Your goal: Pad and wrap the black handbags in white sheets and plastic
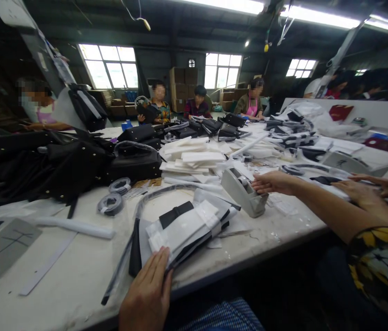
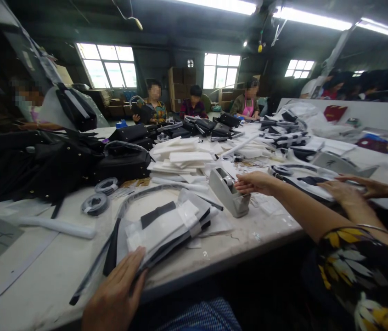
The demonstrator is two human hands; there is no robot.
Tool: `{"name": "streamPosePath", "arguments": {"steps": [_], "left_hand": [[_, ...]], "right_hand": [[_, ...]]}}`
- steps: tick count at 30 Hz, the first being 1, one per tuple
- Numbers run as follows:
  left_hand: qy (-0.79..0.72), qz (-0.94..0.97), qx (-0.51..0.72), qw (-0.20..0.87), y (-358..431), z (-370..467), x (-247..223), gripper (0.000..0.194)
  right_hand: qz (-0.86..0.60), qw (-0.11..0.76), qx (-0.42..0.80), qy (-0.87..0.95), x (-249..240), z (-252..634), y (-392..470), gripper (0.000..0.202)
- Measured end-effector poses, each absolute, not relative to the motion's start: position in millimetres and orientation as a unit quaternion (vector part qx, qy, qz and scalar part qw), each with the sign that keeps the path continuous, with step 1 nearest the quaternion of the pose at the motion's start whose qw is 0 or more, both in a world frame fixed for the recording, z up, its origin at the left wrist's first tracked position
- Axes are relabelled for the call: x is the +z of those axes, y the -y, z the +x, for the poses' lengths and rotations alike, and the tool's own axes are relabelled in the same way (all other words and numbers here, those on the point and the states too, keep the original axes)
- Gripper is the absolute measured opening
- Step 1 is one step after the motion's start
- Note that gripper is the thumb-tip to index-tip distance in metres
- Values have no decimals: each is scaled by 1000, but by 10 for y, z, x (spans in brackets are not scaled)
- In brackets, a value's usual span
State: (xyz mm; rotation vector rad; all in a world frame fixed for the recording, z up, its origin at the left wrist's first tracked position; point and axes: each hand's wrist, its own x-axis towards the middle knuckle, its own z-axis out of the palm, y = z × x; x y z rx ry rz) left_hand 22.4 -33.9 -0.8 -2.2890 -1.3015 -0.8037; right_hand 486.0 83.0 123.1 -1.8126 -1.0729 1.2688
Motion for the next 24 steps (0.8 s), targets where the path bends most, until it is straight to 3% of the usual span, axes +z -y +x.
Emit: {"name": "streamPosePath", "arguments": {"steps": [6, 16, 20, 24], "left_hand": [[459, -815, -292, 201, 338, 233, 23, 36], [454, -818, -297, 191, 342, 218, 1, 37], [447, -820, -306, 185, 342, 215, 1, 39], [449, -817, -321, 169, 323, 213, -12, 39]], "right_hand": [[-724, 375, 417, 401, 1279, 4867, -160, 36], [-740, 396, 322, 438, 457, 4908, 151, 58], [-745, 378, 242, 493, 534, 4902, 265, 47], [-645, 285, 110, 701, 839, 4669, 369, 26]]}}
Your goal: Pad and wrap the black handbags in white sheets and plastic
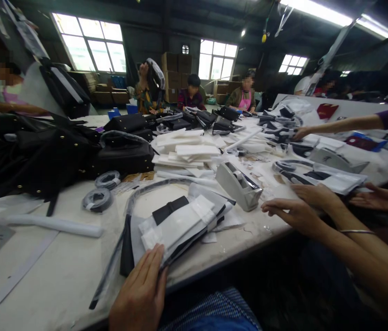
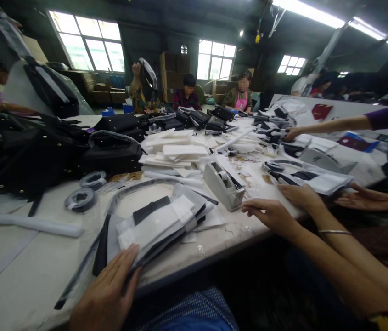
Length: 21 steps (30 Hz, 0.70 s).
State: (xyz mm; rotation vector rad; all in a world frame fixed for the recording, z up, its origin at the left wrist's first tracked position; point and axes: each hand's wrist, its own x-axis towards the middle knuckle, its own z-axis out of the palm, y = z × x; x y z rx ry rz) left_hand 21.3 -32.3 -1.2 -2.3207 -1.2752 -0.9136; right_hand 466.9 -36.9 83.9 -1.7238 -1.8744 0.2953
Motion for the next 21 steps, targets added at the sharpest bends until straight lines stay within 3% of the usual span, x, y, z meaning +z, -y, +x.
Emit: {"name": "streamPosePath", "arguments": {"steps": [4, 10, 15, 21], "left_hand": [[465, -813, -323, 139, 344, 212, -10, 37], [505, -793, -336, 57, 411, 251, 25, 36], [518, -777, -358, 4, 407, 280, 33, 39], [510, -775, -372, 10, 398, 276, 0, 35]], "right_hand": [[-487, 199, 79, 847, 1149, 4085, 210, 19], [-278, 94, 183, 938, 1370, 2966, -350, 17], [-169, -15, 180, 969, 1301, 2186, -929, 24], [-102, -161, 102, 976, 1016, 1546, -1413, 12]]}}
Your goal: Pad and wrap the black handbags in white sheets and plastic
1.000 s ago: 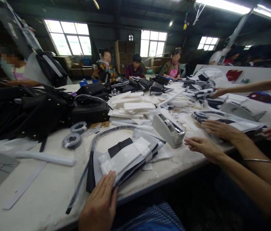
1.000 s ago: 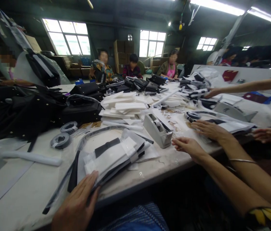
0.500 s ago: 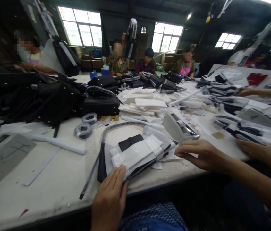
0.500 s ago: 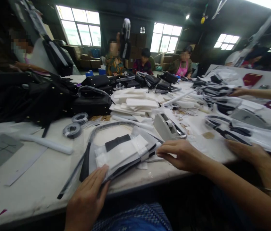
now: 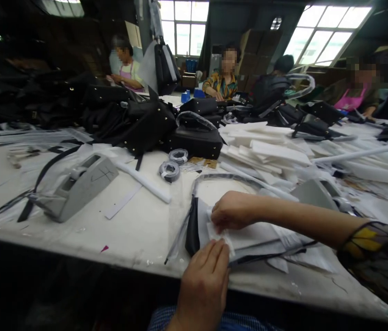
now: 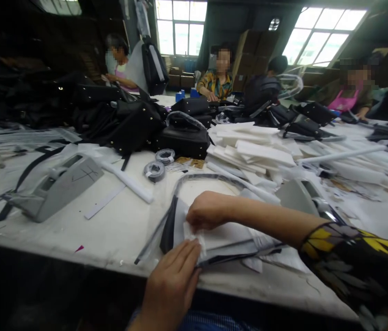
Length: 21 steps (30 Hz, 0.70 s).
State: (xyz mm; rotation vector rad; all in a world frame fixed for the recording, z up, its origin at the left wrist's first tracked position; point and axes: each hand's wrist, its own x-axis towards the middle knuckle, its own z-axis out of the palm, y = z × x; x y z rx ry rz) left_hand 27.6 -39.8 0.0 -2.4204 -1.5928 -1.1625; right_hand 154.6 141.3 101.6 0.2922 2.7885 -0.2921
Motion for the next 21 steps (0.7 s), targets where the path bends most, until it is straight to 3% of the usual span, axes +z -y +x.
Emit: {"name": "streamPosePath", "arguments": {"steps": [5, 12, 21], "left_hand": [[505, -784, -361, -19, 367, 246, -8, 36], [521, -789, -322, -58, 292, 218, 21, 41], [511, -789, -336, -61, 259, 239, -36, 45]], "right_hand": [[79, 217, -39, -972, 942, 1325, -1556, 20], [107, 267, -37, -957, 967, 1179, -1660, 12], [180, 264, -54, -946, 951, 1167, -1824, 40]]}}
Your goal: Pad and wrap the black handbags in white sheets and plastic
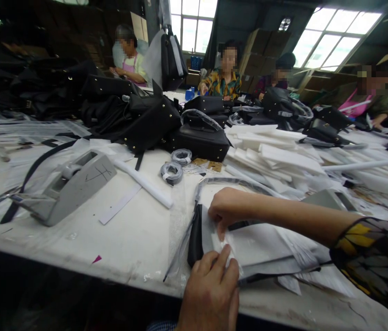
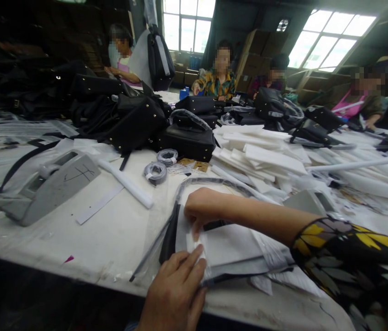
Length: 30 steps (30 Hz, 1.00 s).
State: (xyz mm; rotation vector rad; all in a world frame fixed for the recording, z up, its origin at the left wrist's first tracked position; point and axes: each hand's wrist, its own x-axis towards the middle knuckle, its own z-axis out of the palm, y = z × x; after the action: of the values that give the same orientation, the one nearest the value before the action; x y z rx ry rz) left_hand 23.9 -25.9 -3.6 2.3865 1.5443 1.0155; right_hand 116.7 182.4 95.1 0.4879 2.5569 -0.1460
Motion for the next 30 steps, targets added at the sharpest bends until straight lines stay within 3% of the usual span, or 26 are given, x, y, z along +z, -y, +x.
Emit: {"name": "streamPosePath", "arguments": {"steps": [3, 5, 9, 13, 18, 23, 25, 30], "left_hand": [[-514, 779, 355, 48, 259, 254, -66, 45], [-514, 778, 359, 44, 252, 256, -77, 45], [-510, 778, 365, 37, 236, 246, -120, 44], [-508, 777, 369, 36, 233, 246, -182, 47], [-514, 771, 375, 35, 251, 259, -171, 48], [-517, 775, 362, 35, 283, 260, -109, 50], [-520, 775, 358, 41, 292, 265, -103, 51], [-523, 767, 367, 56, 298, 292, -117, 57]], "right_hand": [[227, 244, -65, -941, 889, 1179, -1997, 49], [251, 235, -135, -929, 805, 1188, -2120, 52], [319, 283, -350, -834, 608, 1170, -2307, 60], [337, 328, -419, -777, 485, 1109, -2410, 66], [352, 303, -405, -788, 491, 1109, -2444, 52], [374, 158, -297, -864, 705, 1280, -2220, 22], [355, 119, -285, -883, 775, 1379, -2037, 26], [338, 115, -306, -882, 714, 1543, -1706, 55]]}}
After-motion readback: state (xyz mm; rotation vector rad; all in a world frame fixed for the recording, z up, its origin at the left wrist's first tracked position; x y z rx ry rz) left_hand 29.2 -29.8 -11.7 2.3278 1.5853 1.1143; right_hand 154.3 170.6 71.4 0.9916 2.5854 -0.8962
